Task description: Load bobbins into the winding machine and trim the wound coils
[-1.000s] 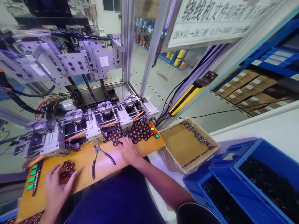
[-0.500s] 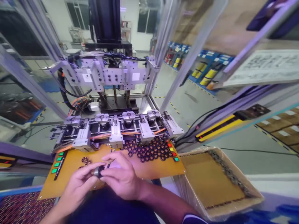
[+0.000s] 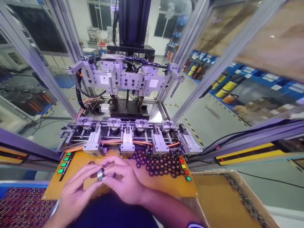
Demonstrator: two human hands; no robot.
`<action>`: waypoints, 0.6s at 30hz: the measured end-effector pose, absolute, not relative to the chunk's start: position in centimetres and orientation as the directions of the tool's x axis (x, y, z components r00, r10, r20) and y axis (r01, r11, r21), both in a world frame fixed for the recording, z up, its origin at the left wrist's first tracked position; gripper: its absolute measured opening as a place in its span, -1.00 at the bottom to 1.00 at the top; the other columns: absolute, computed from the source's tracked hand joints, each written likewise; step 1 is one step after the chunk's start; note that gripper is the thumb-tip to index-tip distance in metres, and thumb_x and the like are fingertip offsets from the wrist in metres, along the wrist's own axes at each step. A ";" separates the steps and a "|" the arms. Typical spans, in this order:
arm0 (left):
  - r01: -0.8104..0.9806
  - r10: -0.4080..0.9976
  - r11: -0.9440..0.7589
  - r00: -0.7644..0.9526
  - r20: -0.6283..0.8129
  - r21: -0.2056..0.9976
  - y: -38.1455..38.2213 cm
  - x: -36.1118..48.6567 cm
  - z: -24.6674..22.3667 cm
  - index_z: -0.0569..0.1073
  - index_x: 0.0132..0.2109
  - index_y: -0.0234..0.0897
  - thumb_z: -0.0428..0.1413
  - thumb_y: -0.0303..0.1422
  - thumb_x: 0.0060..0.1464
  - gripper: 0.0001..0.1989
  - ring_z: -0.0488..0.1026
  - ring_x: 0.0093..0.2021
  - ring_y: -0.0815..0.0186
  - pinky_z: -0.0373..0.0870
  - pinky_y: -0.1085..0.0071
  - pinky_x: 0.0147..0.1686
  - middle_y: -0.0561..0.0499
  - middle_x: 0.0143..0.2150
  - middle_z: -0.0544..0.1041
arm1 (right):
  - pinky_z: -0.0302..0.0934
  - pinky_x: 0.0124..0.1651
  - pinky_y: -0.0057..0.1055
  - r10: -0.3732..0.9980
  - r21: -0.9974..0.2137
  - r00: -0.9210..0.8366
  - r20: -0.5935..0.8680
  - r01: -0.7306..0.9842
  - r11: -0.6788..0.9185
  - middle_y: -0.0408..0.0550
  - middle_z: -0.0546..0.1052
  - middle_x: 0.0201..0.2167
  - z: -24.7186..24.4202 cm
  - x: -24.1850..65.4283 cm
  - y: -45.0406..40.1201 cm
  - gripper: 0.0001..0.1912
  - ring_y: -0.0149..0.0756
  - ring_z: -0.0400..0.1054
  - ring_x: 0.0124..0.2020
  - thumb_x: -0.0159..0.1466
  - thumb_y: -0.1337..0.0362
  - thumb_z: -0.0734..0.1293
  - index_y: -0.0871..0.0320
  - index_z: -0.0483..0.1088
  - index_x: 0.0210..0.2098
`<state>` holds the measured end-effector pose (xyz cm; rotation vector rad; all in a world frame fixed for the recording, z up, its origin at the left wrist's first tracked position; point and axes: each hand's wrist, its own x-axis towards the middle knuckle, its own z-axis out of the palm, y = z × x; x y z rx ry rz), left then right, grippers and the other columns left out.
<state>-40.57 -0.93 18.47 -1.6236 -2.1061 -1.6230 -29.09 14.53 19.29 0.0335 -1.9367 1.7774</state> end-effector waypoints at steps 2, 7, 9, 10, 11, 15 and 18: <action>0.750 0.629 -0.001 -0.514 0.583 0.662 -1.7 -41.6 17.2 0.52 0.07 -0.14 0.24 -0.38 0.13 -0.66 0.60 -0.15 0.26 0.58 0.39 -0.13 -0.04 -0.10 0.62 | 0.36 0.02 -0.33 0.259 -0.926 -0.894 0.364 -0.318 0.204 0.05 0.51 -0.11 19.6 -30.2 15.7 -0.89 -0.30 0.46 -0.07 0.32 0.28 0.39 0.17 0.55 -0.24; 0.715 0.422 0.238 -0.686 0.593 0.658 -5.0 -44.3 10.9 0.52 -0.01 -0.21 0.20 -0.34 0.16 -0.76 0.60 -0.24 0.25 0.57 0.32 -0.18 -0.05 -0.19 0.64 | 0.40 -0.03 -0.32 0.036 -0.720 -0.880 0.474 -0.364 0.592 0.05 0.55 -0.16 21.8 -36.5 19.9 -0.91 -0.31 0.48 -0.12 0.32 0.36 0.35 0.21 0.53 -0.29; 0.676 0.367 0.306 -0.734 0.572 0.671 -6.0 -44.8 8.2 0.52 -0.03 -0.24 0.16 -0.30 0.20 -0.78 0.60 -0.28 0.24 0.57 0.31 -0.21 -0.07 -0.21 0.64 | 0.37 0.01 -0.28 -0.012 -0.651 -0.876 0.483 -0.368 0.664 0.06 0.55 -0.15 22.5 -40.7 21.3 -0.93 -0.29 0.45 -0.11 0.29 0.40 0.37 0.23 0.53 -0.30; 0.654 0.343 0.336 -0.756 0.558 0.678 -6.4 -44.9 7.0 0.52 -0.04 -0.25 0.14 -0.28 0.21 -0.78 0.60 -0.28 0.23 0.57 0.30 -0.21 -0.08 -0.21 0.64 | 0.34 0.05 -0.26 -0.026 -0.629 -0.878 0.478 -0.362 0.688 0.07 0.54 -0.14 22.6 -43.1 21.9 -0.93 -0.27 0.44 -0.09 0.28 0.41 0.37 0.24 0.53 -0.31; 0.631 0.324 0.360 -0.775 0.542 0.687 -6.6 -44.8 6.0 0.52 -0.05 -0.25 0.12 -0.26 0.22 -0.77 0.61 -0.27 0.22 0.57 0.28 -0.19 -0.09 -0.21 0.64 | 0.32 0.07 -0.24 -0.042 -0.602 -0.882 0.469 -0.354 0.716 0.09 0.54 -0.13 22.6 -45.4 22.2 -0.92 -0.25 0.43 -0.07 0.28 0.43 0.37 0.26 0.54 -0.31; 0.549 0.290 0.414 -0.835 0.467 0.726 -6.8 -44.5 3.4 0.52 -0.03 -0.23 0.10 -0.21 0.22 -0.73 0.62 -0.19 0.16 0.56 0.23 -0.09 -0.12 -0.15 0.65 | 0.26 0.11 -0.27 -0.133 -0.497 -0.910 0.393 -0.332 0.802 0.12 0.50 -0.05 21.6 -53.3 22.5 -0.88 -0.23 0.40 -0.04 0.27 0.49 0.34 0.30 0.55 -0.30; 0.501 0.279 0.428 -0.865 0.417 0.752 -6.8 -44.6 2.7 0.52 -0.02 -0.22 0.09 -0.20 0.21 -0.72 0.62 -0.15 0.14 0.54 0.21 -0.04 -0.12 -0.13 0.65 | 0.24 0.09 -0.31 -0.196 -0.431 -0.924 0.328 -0.331 0.839 0.12 0.50 -0.05 20.5 -56.0 22.1 -0.85 -0.23 0.39 -0.04 0.30 0.49 0.32 0.32 0.56 -0.26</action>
